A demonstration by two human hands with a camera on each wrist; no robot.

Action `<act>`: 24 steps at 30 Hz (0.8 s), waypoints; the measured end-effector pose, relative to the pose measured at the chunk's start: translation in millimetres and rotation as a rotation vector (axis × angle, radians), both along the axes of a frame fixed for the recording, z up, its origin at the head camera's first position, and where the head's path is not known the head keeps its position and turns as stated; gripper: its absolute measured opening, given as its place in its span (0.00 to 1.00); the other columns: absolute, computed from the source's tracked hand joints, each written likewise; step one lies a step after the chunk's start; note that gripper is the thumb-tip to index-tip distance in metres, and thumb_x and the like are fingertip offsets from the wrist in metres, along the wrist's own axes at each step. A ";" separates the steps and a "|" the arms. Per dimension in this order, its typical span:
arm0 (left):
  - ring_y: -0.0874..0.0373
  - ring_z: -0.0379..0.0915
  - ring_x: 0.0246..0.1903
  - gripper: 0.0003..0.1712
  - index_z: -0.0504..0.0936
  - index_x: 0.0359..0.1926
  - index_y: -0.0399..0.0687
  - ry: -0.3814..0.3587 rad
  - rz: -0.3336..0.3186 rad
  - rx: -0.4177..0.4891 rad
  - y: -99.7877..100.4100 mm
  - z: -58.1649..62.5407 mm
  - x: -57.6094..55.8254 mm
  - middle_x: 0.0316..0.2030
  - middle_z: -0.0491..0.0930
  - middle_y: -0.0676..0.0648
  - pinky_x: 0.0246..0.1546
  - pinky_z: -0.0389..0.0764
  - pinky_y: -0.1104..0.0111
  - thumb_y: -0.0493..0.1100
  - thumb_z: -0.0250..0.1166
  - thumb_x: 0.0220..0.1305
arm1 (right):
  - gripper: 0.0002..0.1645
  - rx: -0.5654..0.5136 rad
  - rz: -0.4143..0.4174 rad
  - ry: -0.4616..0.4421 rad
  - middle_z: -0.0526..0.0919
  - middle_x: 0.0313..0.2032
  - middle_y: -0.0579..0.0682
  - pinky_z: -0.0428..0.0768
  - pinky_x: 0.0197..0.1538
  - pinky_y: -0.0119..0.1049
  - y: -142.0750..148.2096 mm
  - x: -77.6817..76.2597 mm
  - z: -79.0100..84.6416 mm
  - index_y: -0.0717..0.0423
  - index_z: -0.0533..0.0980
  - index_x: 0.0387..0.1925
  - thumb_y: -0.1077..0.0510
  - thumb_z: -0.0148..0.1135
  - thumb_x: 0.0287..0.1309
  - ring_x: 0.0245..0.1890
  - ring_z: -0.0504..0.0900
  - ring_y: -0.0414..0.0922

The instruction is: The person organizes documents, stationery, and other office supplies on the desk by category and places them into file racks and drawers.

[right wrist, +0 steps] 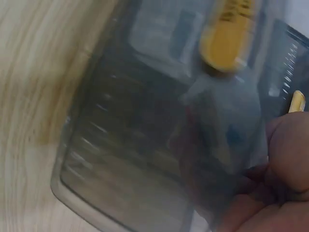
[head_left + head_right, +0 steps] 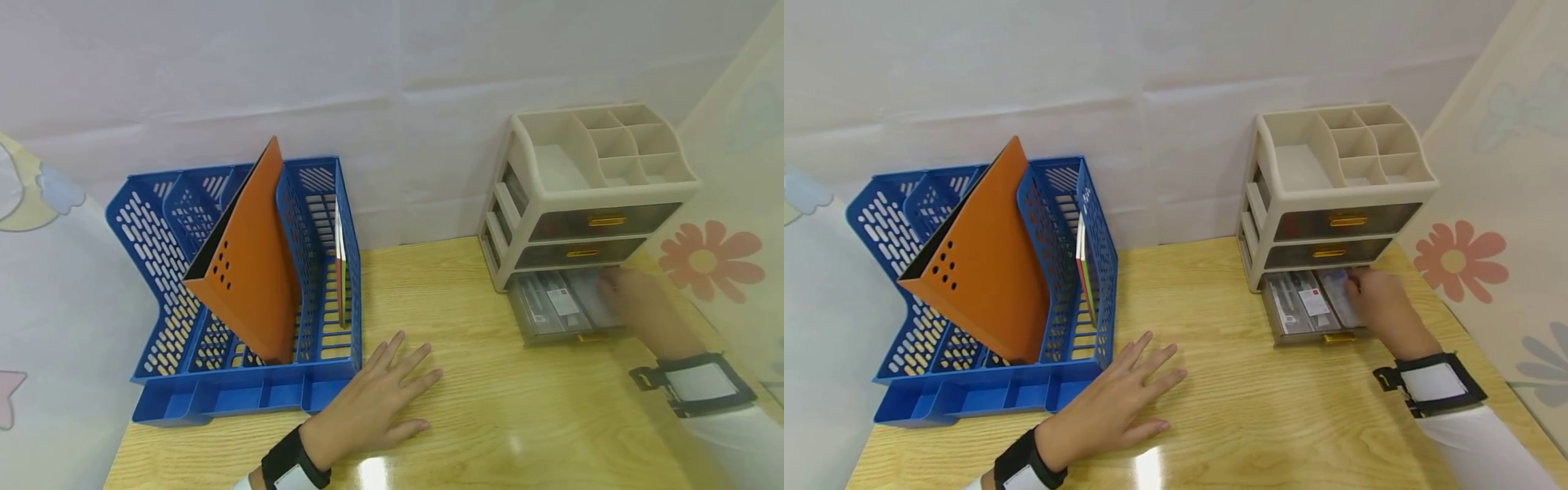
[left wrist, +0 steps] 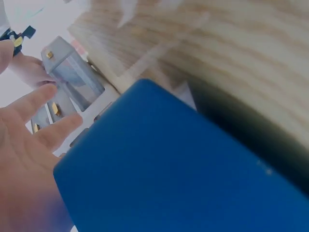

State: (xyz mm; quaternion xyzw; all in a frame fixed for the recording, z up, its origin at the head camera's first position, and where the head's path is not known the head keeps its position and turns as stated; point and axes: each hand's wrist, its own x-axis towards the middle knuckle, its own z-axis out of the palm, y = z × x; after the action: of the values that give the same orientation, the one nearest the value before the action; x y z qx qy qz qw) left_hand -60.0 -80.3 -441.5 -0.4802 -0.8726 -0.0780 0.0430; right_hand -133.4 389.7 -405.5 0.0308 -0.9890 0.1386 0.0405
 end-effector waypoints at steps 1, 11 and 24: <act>0.32 0.44 0.79 0.41 0.65 0.78 0.62 -0.010 0.002 0.000 -0.1 -0.6 0.5 0.81 0.55 0.45 0.75 0.61 0.41 0.70 0.57 0.70 | 0.17 -0.004 -0.005 -0.001 0.81 0.31 0.73 0.77 0.30 0.60 -2.5 -1.1 -1.8 0.73 0.72 0.56 0.65 0.52 0.72 0.25 0.79 0.58; 0.29 0.51 0.77 0.42 0.65 0.78 0.60 -0.025 0.005 0.019 3.5 -5.7 3.7 0.79 0.59 0.43 0.72 0.65 0.39 0.70 0.57 0.71 | 0.16 -0.001 -0.005 -0.043 0.74 0.23 0.61 0.70 0.20 0.45 -2.5 -4.2 -20.4 0.74 0.71 0.52 0.64 0.47 0.73 0.19 0.72 0.51; 0.31 0.50 0.77 0.42 0.63 0.79 0.58 0.000 0.084 0.029 6.3 3.8 -2.5 0.80 0.57 0.42 0.72 0.66 0.40 0.67 0.60 0.71 | 0.19 0.016 0.054 0.089 0.75 0.39 0.69 0.79 0.38 0.60 -18.3 -6.0 -25.5 0.74 0.73 0.53 0.65 0.58 0.63 0.37 0.77 0.63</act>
State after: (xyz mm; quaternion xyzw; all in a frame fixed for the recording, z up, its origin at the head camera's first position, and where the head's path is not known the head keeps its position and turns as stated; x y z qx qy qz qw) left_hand -62.5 -74.0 -437.7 -0.4423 -0.8909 -0.0891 0.0532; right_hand -139.4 371.4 -431.0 0.0638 -0.9862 0.1301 0.0806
